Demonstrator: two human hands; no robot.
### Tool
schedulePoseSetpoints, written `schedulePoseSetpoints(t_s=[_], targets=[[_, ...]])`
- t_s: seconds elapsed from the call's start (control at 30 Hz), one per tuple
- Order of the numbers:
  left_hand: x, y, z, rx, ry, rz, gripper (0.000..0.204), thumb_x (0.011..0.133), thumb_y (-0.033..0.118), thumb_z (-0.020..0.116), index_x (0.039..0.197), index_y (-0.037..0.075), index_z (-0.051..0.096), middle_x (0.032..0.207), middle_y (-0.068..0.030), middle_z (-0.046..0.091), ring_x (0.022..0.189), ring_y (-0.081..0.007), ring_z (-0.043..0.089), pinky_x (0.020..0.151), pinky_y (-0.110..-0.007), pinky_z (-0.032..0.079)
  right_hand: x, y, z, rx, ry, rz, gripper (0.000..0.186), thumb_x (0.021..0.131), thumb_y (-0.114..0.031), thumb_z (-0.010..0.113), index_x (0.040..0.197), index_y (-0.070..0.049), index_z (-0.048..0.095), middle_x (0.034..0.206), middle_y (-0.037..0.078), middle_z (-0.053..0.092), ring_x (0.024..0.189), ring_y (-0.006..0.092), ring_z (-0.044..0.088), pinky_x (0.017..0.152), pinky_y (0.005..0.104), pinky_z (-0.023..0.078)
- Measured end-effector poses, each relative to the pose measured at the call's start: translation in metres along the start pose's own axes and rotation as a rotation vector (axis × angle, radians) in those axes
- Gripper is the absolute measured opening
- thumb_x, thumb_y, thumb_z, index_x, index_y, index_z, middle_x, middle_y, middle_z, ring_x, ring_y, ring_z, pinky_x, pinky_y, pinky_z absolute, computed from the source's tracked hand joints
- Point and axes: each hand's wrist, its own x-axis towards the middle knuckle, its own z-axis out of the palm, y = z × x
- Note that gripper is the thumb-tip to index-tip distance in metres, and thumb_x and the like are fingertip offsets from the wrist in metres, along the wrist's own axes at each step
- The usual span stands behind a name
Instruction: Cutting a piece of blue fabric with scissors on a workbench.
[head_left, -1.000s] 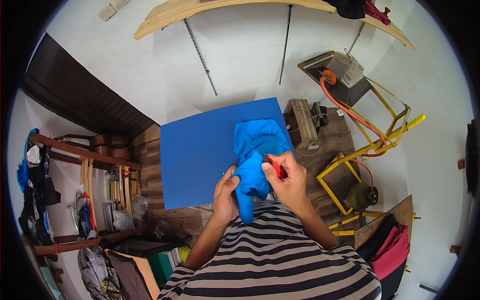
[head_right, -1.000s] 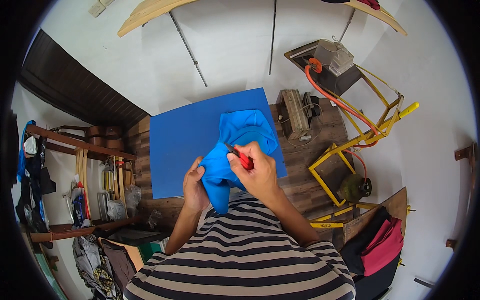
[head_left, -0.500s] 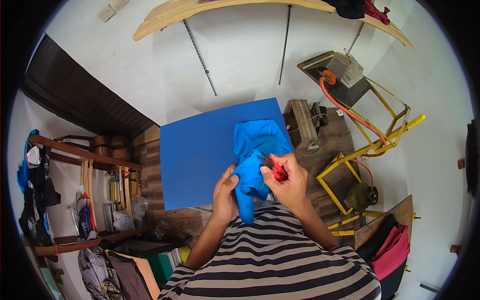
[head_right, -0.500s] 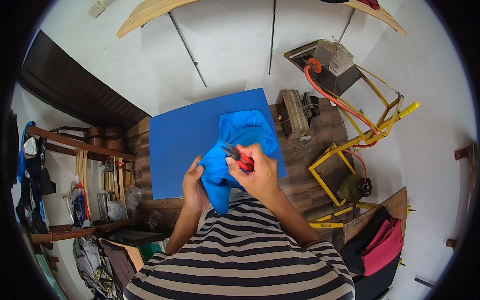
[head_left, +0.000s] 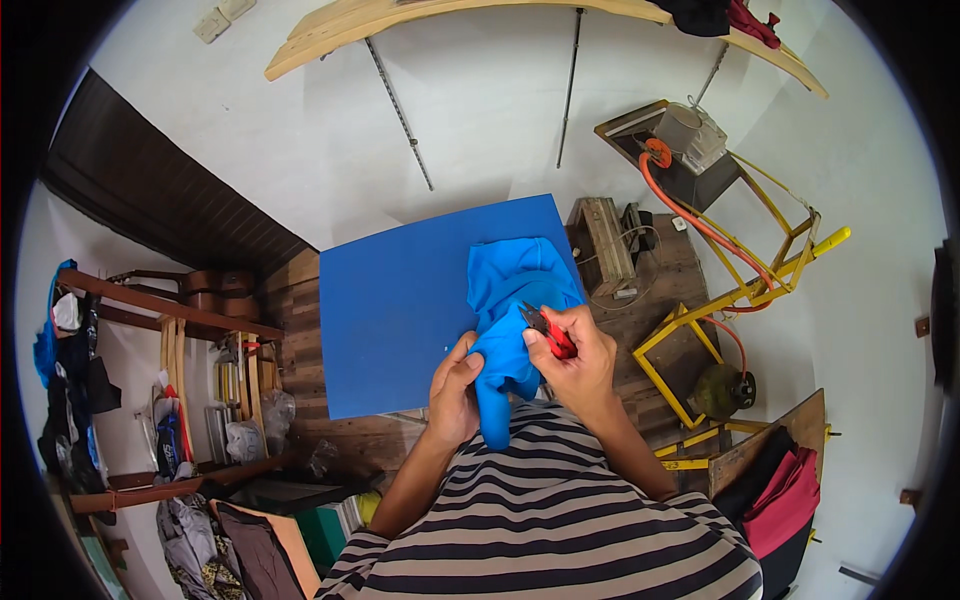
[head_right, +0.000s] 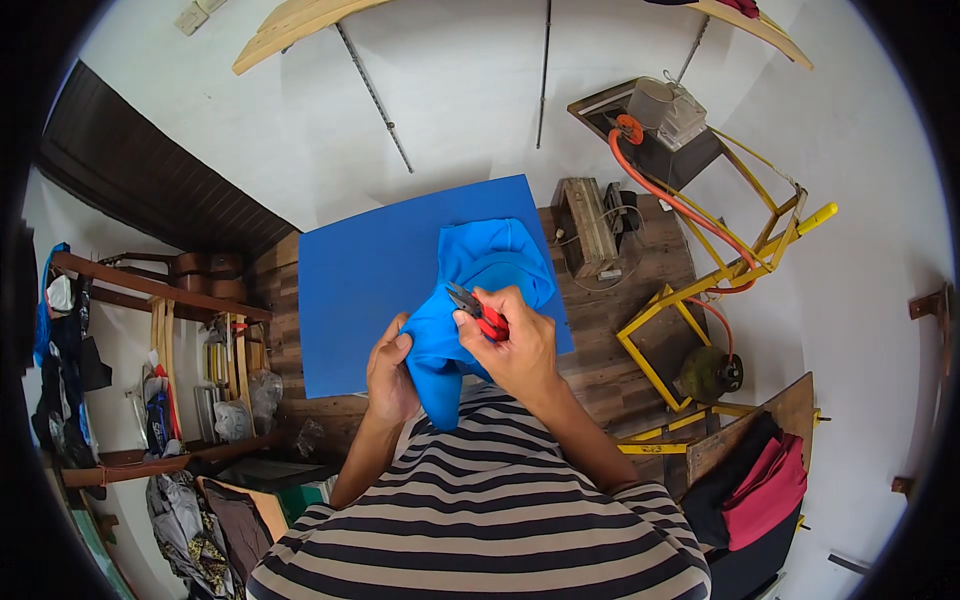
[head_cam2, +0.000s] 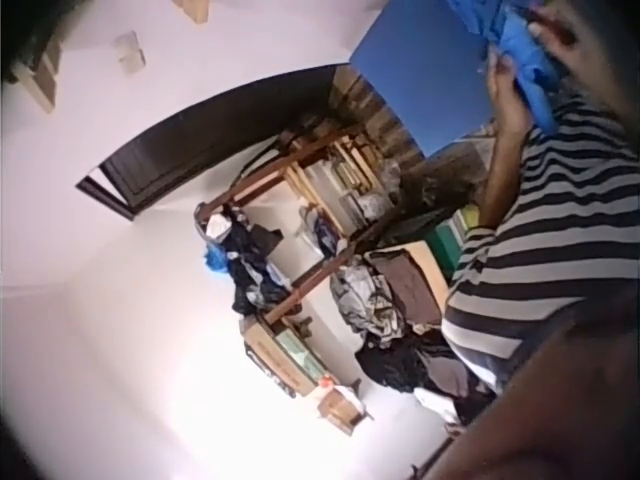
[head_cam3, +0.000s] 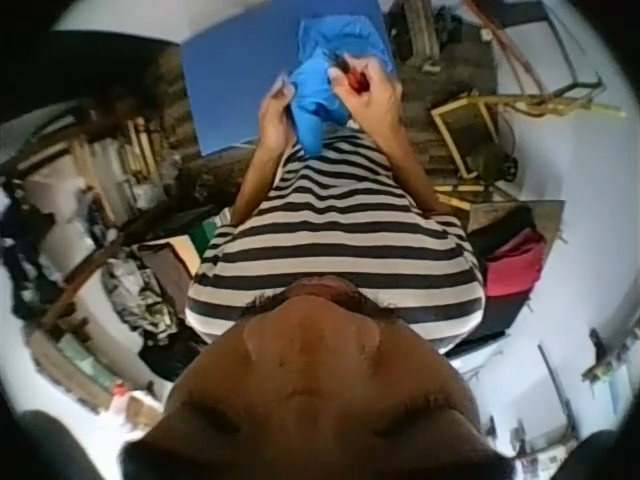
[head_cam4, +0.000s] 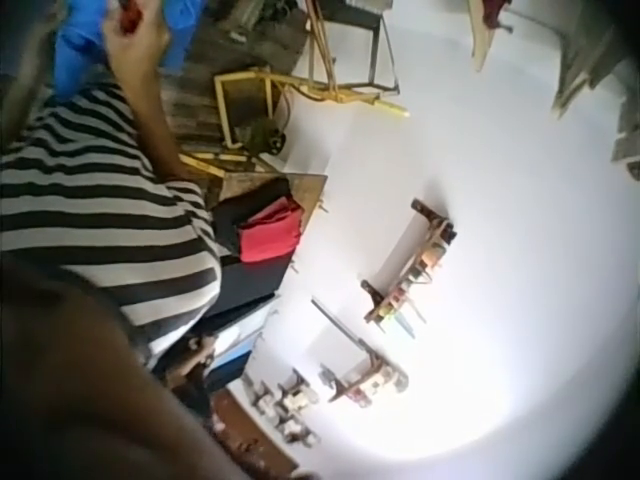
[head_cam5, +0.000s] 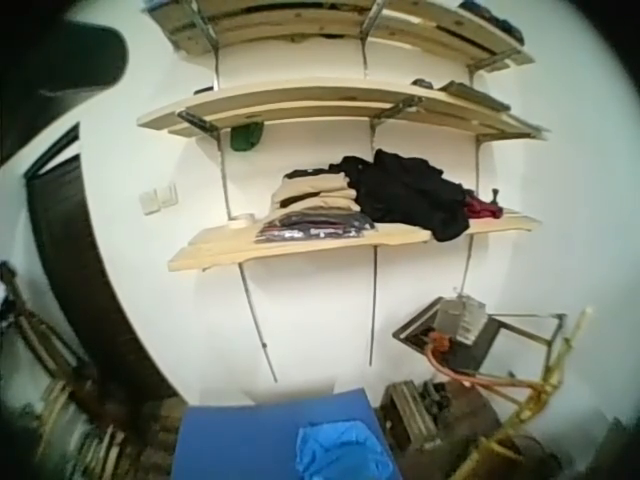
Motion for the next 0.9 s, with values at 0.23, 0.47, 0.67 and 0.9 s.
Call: schedulePoseSetpoints(t_s=[0.23,0.47,0.67,0.9], targets=[[0.0,-0.002,-0.003,-0.048,-0.011,0.006,0.02,0.093,0.028,0.049,0.092,0.008,0.047,0.081,-0.0033,0.051,0.071,-0.0107,0.052,0.059,-0.026,0.048,-0.003,-0.003,0.002,0.091,-0.007,0.044,0.026,0.079,-0.012,0.076,0.091,0.0,0.057,0.072,0.011,0.065,0.06,0.0127,0.062,0.054,0.0256,0.05],[-0.002,-0.001,-0.003,-0.111,0.021,-0.005,0.021,0.092,0.027,0.049,0.096,0.006,0.048,0.085,-0.0059,0.054,0.072,-0.0135,0.056,0.06,-0.028,0.05,-0.002,-0.002,0.004,0.093,-0.033,0.05,0.023,0.082,-0.011,0.073,0.092,0.001,0.056,0.067,0.006,0.061,0.059,0.0053,0.054,0.053,0.0223,0.045],[-0.005,0.004,-0.004,-0.099,0.056,-0.018,0.027,0.092,0.035,0.051,0.094,0.008,0.049,0.092,-0.0073,0.057,0.091,-0.0164,0.056,0.081,-0.033,0.047,0.004,-0.001,0.004,0.61,0.076,0.291,0.018,0.091,-0.012,0.063,0.101,-0.003,0.052,0.067,-0.002,0.049,0.052,0.0026,0.041,0.044,0.0192,0.032],[-0.006,0.008,-0.009,-0.112,-0.005,-0.021,0.026,0.091,0.035,0.052,0.087,0.01,0.047,0.089,-0.0056,0.056,0.089,-0.0155,0.056,0.079,-0.031,0.046,0.021,0.001,-0.016,0.558,-0.125,0.369,0.026,0.093,-0.018,0.058,0.112,-0.001,0.054,0.062,-0.005,0.042,0.044,0.0007,0.03,0.04,0.0187,0.021]])
